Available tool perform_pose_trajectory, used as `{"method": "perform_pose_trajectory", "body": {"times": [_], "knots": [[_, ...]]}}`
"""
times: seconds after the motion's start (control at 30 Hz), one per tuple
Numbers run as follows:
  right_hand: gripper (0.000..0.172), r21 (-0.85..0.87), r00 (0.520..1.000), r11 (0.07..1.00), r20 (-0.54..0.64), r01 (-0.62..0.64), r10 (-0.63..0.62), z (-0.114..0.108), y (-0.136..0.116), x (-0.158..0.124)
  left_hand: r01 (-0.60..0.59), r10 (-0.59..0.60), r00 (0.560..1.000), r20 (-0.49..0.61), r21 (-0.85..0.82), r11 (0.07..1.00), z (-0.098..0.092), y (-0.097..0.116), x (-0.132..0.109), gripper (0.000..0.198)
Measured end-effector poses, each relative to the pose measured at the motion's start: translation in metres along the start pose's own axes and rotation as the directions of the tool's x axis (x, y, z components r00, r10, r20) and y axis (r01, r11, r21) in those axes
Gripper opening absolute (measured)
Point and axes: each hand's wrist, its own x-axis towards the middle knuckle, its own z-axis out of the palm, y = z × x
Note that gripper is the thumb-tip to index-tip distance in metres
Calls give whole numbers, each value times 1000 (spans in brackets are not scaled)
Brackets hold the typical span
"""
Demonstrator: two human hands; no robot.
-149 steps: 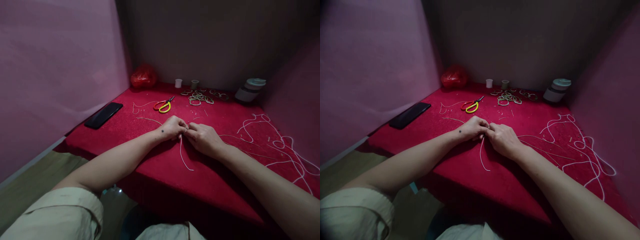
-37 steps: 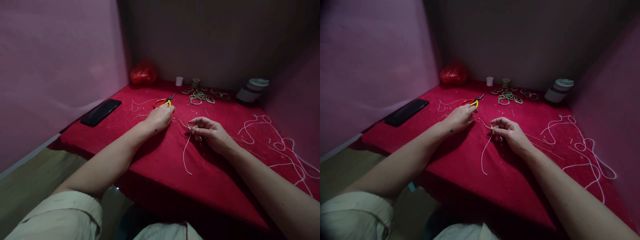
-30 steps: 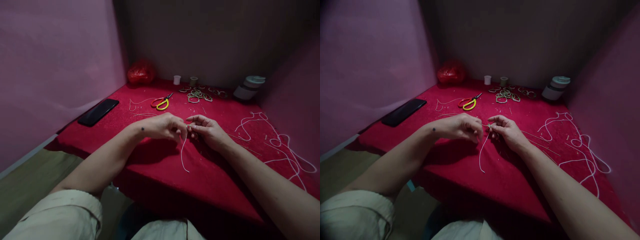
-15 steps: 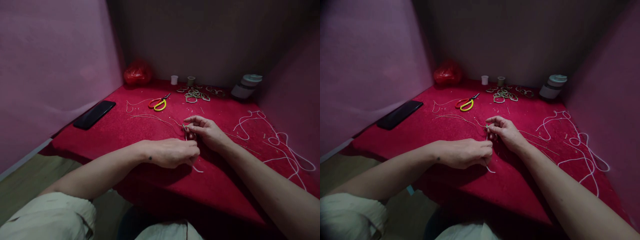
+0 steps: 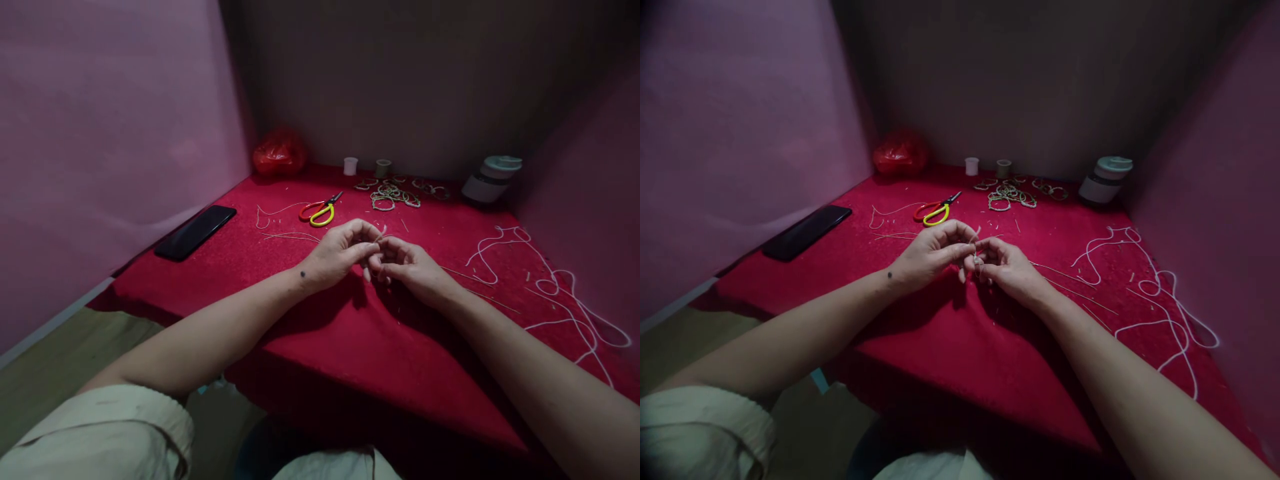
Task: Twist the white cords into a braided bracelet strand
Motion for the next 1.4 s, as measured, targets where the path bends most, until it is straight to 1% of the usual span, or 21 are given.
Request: {"method": "perform_pose_trajectory", "body": {"times": [0.2,0.37,0.47,0.57,0.67,0.73,0.83,0.97,1.1,1.17,1.27,1.4], "knots": [[25,2,1000,1000,23,1,-1,-1,-2,-1,18,-18,1000,-2,-39,999,-9,-8,5,8],[27,50,999,998,-24,-22,23,1,0,0,52,-54,997,-57,-26,998,-11,-10,7,8],[24,27,1000,1000,-14,-14,15,0,3,1,80,-82,993,-82,-17,997,-10,-9,8,7],[28,-8,1000,1000,-26,-12,12,0,4,2,131,-121,982,-147,64,989,-10,-5,8,5],[34,-10,999,1000,-37,24,-24,1,6,2,205,-165,963,-213,179,962,-11,-3,10,9],[38,-5,997,998,-49,55,-55,3,7,2,234,-176,956,-233,248,940,-13,-3,12,10],[44,-30,991,996,-100,81,-84,6,9,2,252,-173,956,-236,361,898,-19,-8,16,8],[45,-96,984,990,-129,107,-119,8,12,2,241,-157,966,-205,495,835,-25,-13,19,9],[41,-220,975,960,-98,172,-197,6,16,2,196,-155,981,-121,602,774,-28,-13,18,11],[41,-276,973,942,-75,189,-217,5,17,2,163,-152,986,-74,656,737,-28,-11,17,13],[41,-269,975,945,-73,184,-210,5,18,2,119,-155,988,-14,712,692,-29,-8,16,14],[39,-242,977,956,-96,164,-192,6,17,2,89,-165,986,29,745,661,-30,-9,16,13]]}}
